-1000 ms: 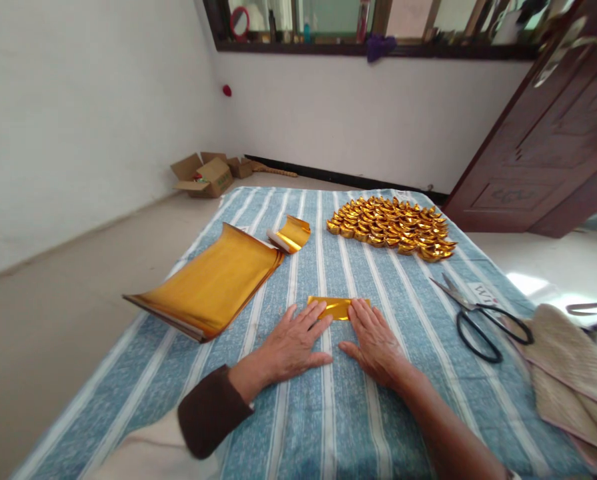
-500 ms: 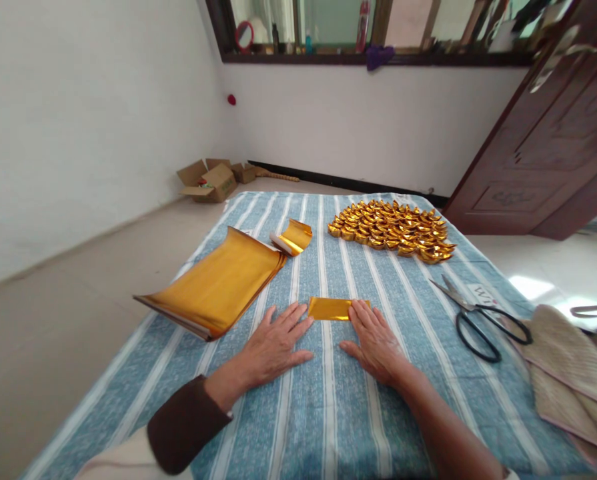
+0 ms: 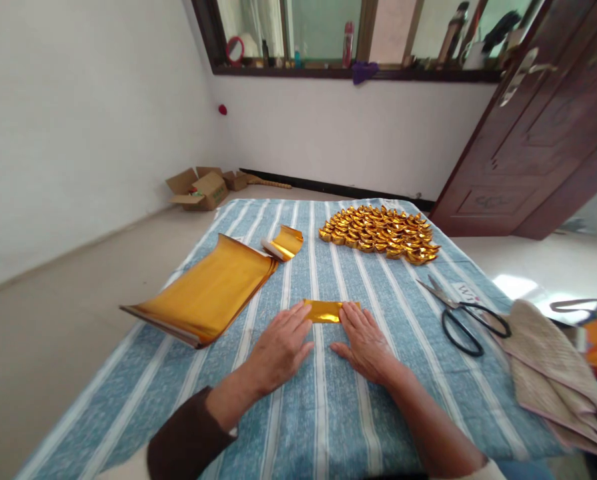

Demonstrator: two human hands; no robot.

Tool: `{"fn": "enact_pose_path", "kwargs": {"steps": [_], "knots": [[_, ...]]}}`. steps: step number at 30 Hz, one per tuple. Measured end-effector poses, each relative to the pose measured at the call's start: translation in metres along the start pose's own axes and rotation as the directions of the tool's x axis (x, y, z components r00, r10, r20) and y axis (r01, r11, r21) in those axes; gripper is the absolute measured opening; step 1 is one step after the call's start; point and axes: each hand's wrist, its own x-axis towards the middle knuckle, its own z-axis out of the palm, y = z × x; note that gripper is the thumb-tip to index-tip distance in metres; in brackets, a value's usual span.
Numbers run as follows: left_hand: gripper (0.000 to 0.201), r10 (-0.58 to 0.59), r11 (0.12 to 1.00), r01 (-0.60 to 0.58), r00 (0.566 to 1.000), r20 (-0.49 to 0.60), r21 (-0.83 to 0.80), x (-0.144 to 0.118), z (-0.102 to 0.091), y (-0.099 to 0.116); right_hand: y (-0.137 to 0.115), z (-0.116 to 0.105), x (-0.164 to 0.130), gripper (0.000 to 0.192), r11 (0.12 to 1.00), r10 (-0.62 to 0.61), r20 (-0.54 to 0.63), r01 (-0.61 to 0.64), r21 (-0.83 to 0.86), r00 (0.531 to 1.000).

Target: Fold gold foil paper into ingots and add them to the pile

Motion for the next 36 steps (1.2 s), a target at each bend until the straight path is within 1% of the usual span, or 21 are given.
{"fn": "enact_pose_path", "kwargs": {"steps": [2, 4, 7, 11, 15, 17, 20, 22, 26, 31, 34, 36], "knots": [[0.022, 0.041, 0.996, -0.043, 0.999, -0.02, -0.073, 0.01, 0.011, 0.004, 0.001, 0.001, -0.001, 0.065, 1.0, 0.0, -0.012, 0.0, 0.005, 1.0], [0.024, 0.046, 0.993, -0.049, 0.998, -0.033, -0.108, 0.018, 0.023, 0.005, 0.002, 0.002, -0.001, 0.065, 1.0, -0.001, -0.022, 0.001, 0.012, 1.0], [0.023, -0.005, 0.994, 0.004, 1.0, -0.011, -0.109, 0.023, 0.034, 0.003, 0.004, 0.003, 0.0, 0.062, 1.0, -0.013, -0.04, 0.014, 0.028, 0.999], [0.022, -0.039, 0.993, 0.041, 0.999, 0.025, -0.114, 0.021, 0.036, -0.002, 0.01, -0.001, 0.003, 0.054, 0.997, -0.038, -0.055, 0.042, 0.062, 0.998], [0.023, -0.065, 0.986, 0.067, 0.998, 0.016, -0.152, 0.018, 0.035, -0.004, 0.018, -0.011, 0.01, 0.045, 0.991, -0.084, -0.067, 0.09, 0.094, 0.994], [0.023, -0.095, 0.983, 0.096, 0.995, 0.014, -0.159, 0.019, 0.035, -0.005, 0.022, -0.017, 0.014, 0.037, 0.988, -0.116, -0.065, 0.122, 0.098, 0.991], [0.023, -0.113, 0.979, 0.115, 0.993, 0.019, -0.171, 0.019, 0.035, -0.006, 0.03, -0.024, 0.022, 0.017, 0.982, -0.159, -0.038, 0.162, 0.093, 0.986], [0.023, -0.119, 0.977, 0.12, 0.993, 0.018, -0.175, 0.019, 0.035, -0.005, 0.036, -0.026, 0.028, 0.01, 0.982, -0.165, -0.037, 0.168, 0.083, 0.986], [0.025, -0.118, 0.975, 0.116, 0.993, -0.003, -0.188, 0.018, 0.034, -0.004, 0.047, -0.024, 0.039, 0.012, 0.982, -0.174, -0.05, 0.177, 0.066, 0.983], [0.022, -0.112, 0.967, 0.093, 0.992, -0.065, -0.236, 0.017, 0.036, -0.006, 0.055, -0.02, 0.049, 0.018, 0.98, -0.195, -0.079, 0.198, 0.031, 0.978], [0.021, -0.11, 0.963, 0.082, 0.989, -0.099, -0.257, 0.015, 0.037, -0.007, 0.049, -0.019, 0.048, 0.022, 0.979, -0.202, -0.116, 0.202, -0.011, 0.973], [0.021, -0.112, 0.961, 0.08, 0.988, -0.107, -0.265, 0.014, 0.038, -0.007, 0.039, -0.019, 0.043, 0.02, 0.969, -0.246, -0.17, 0.248, -0.011, 0.954]]}}
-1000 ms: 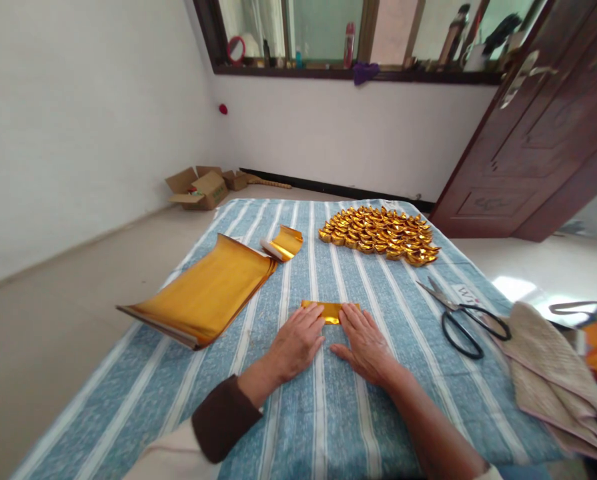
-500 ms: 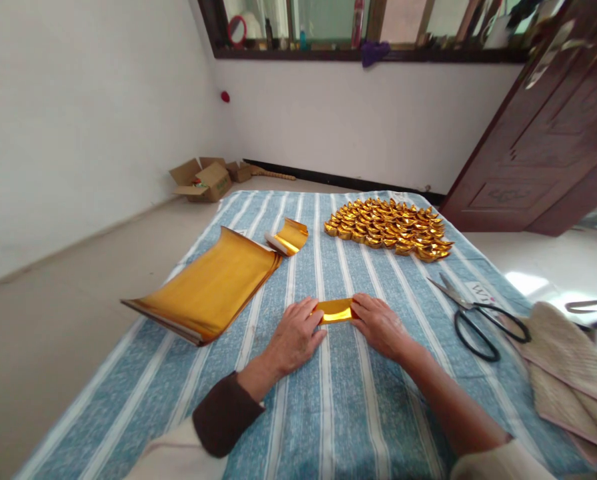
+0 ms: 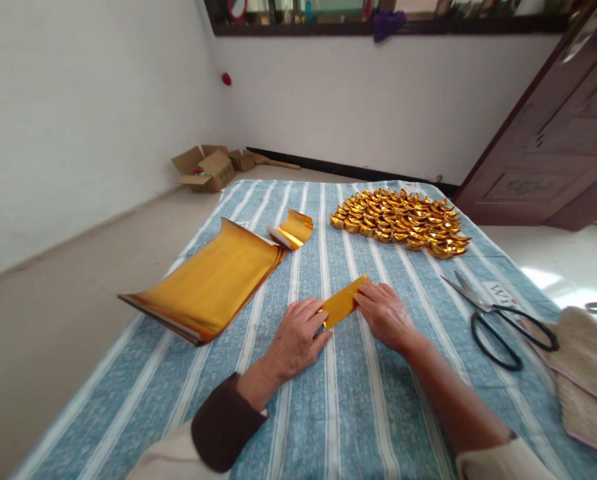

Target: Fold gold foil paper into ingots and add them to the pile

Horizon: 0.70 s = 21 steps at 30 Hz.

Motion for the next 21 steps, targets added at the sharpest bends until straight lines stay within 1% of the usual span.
{"fn": "enact_pose_path", "kwargs": {"steps": [2, 4, 7, 10, 15, 21], "knots": [[0.021, -0.006, 1.0, 0.006, 1.0, 0.002, -0.006, 0.0, 0.0, 0.001, -0.015, 0.0, -0.001, 0.016, 0.993, -0.096, -0.024, 0.097, 0.065, 0.995], [0.022, -0.013, 1.0, 0.013, 1.0, 0.003, -0.009, 0.0, -0.001, 0.001, -0.029, 0.001, -0.001, 0.019, 0.98, -0.161, -0.021, 0.162, 0.117, 0.987], [0.023, -0.02, 1.0, 0.02, 1.0, -0.004, -0.015, 0.0, -0.001, 0.0, -0.042, 0.004, 0.003, 0.018, 0.979, -0.153, -0.049, 0.158, 0.129, 0.987], [0.024, -0.014, 0.999, 0.014, 1.0, -0.006, -0.029, -0.001, -0.002, -0.002, -0.043, 0.007, 0.007, 0.021, 0.982, -0.154, -0.039, 0.157, 0.104, 0.987], [0.027, -0.022, 0.998, 0.021, 1.0, -0.006, -0.065, -0.001, -0.003, -0.003, -0.04, 0.01, 0.007, 0.023, 0.977, -0.207, -0.055, 0.209, 0.032, 0.977], [0.028, -0.04, 0.993, 0.04, 0.999, 0.003, -0.114, -0.001, -0.003, -0.003, -0.04, 0.008, 0.007, 0.025, 0.978, -0.211, -0.013, 0.211, 0.006, 0.978]]}}
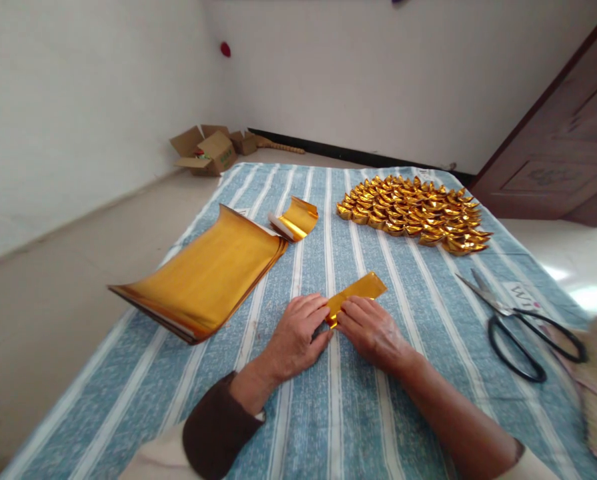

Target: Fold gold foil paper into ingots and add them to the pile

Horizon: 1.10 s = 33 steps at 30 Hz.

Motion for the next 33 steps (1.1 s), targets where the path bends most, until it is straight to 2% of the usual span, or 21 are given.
{"fn": "enact_pose_path", "kwargs": {"steps": [3, 8, 16, 21, 27, 33], "knots": [[0.028, -0.018, 1.0, 0.018, 1.0, -0.001, -0.014, 0.001, 0.0, 0.0, 0.0, 0.0, 0.001, 0.028, 1.0, 0.015, 0.004, -0.015, 0.008, 1.0], [0.018, -0.026, 0.999, 0.025, 0.997, -0.067, -0.024, 0.006, 0.005, -0.003, 0.0, 0.006, 0.0, 0.032, 0.998, 0.056, -0.058, -0.054, 0.033, 0.997], [0.015, -0.093, 0.995, 0.086, 0.986, -0.137, -0.056, 0.01, 0.011, -0.009, -0.001, 0.011, -0.001, 0.031, 0.975, 0.201, -0.168, -0.179, 0.134, 0.965], [0.012, -0.132, 0.991, 0.13, 0.979, -0.154, -0.019, 0.009, 0.013, -0.009, 0.0, 0.011, -0.002, 0.024, 0.951, 0.247, -0.144, -0.211, 0.227, 0.958], [0.014, -0.183, 0.983, 0.185, 0.965, -0.19, -0.008, 0.01, 0.017, -0.009, 0.003, 0.013, 0.0, 0.025, 0.895, 0.362, -0.119, -0.309, 0.321, 0.925], [0.017, -0.2, 0.978, 0.208, 0.957, -0.212, 0.019, 0.011, 0.018, -0.008, 0.004, 0.015, 0.001, 0.025, 0.87, 0.42, -0.13, -0.358, 0.339, 0.898]]}}
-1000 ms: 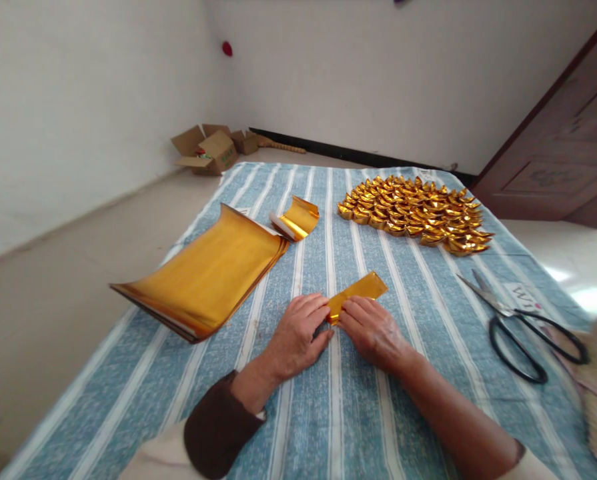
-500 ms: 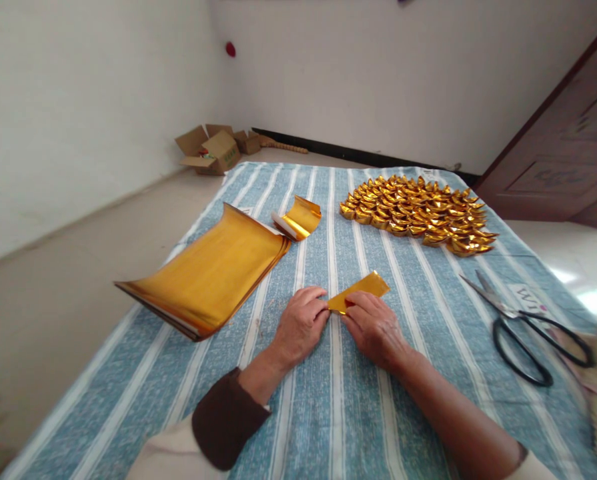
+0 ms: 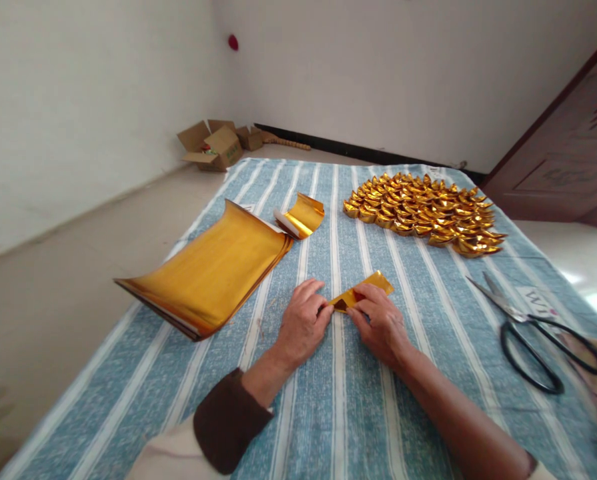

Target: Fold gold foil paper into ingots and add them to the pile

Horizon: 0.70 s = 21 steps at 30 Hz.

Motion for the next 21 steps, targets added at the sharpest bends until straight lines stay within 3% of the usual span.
{"fn": "enact_pose_path", "kwargs": {"steps": [21], "knots": [[0.014, -0.016, 0.997, 0.017, 1.0, -0.014, 0.075, 0.0028, 0.006, -0.0018, 0.0002, 0.0065, 0.0, 0.024, 0.995, 0.025, -0.03, -0.028, -0.098, 0.999]]}}
